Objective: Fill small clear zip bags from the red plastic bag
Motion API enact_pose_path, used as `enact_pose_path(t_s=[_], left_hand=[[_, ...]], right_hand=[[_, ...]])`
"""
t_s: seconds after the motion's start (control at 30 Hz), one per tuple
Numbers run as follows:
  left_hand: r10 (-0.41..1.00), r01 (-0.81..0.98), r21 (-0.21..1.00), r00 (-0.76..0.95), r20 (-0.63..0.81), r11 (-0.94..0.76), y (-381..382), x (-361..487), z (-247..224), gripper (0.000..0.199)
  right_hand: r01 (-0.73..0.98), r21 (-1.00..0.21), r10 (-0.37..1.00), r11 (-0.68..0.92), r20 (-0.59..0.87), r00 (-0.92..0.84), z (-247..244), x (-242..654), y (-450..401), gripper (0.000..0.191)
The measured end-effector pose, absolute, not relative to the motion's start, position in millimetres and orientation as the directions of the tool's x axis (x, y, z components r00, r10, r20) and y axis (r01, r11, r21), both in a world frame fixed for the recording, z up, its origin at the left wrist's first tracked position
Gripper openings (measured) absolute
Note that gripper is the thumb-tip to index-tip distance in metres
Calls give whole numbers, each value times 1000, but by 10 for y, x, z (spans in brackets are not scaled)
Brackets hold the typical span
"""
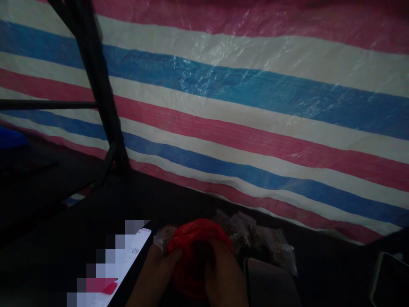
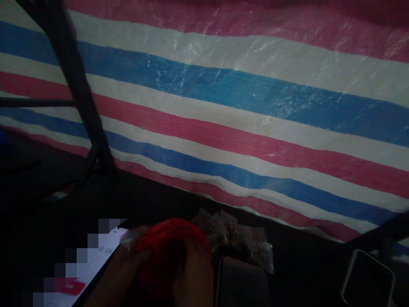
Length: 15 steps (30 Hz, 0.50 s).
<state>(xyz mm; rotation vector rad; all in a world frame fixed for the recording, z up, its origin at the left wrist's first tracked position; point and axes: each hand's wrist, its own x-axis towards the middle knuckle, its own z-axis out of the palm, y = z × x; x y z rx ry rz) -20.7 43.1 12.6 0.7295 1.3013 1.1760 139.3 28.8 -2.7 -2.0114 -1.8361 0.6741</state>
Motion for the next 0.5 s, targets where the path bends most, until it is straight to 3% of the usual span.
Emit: enact_pose_path(t_s=[0.1, 0.27, 0.37, 0.5], left_hand=[[944, -203, 942, -141, -299, 268, 458, -239, 145, 39], [924, -465, 829, -57, -379, 312, 424, -220, 61, 50], [921, -531, 790, -43, -387, 307, 424, -217, 19, 53], [929, -397, 890, -187, -319, 225, 466, -279, -1, 44]], right_hand=[[839, -527, 988, -138, -129, 81, -27, 1368, 291, 57], [787, -615, 999, -39, -6, 45, -83, 1292, 281, 62], [729, -683, 999, -38, -6, 47, -110, 1291, 281, 63], [666, -745, 999, -48, -27, 42, -101, 1396, 281, 55]])
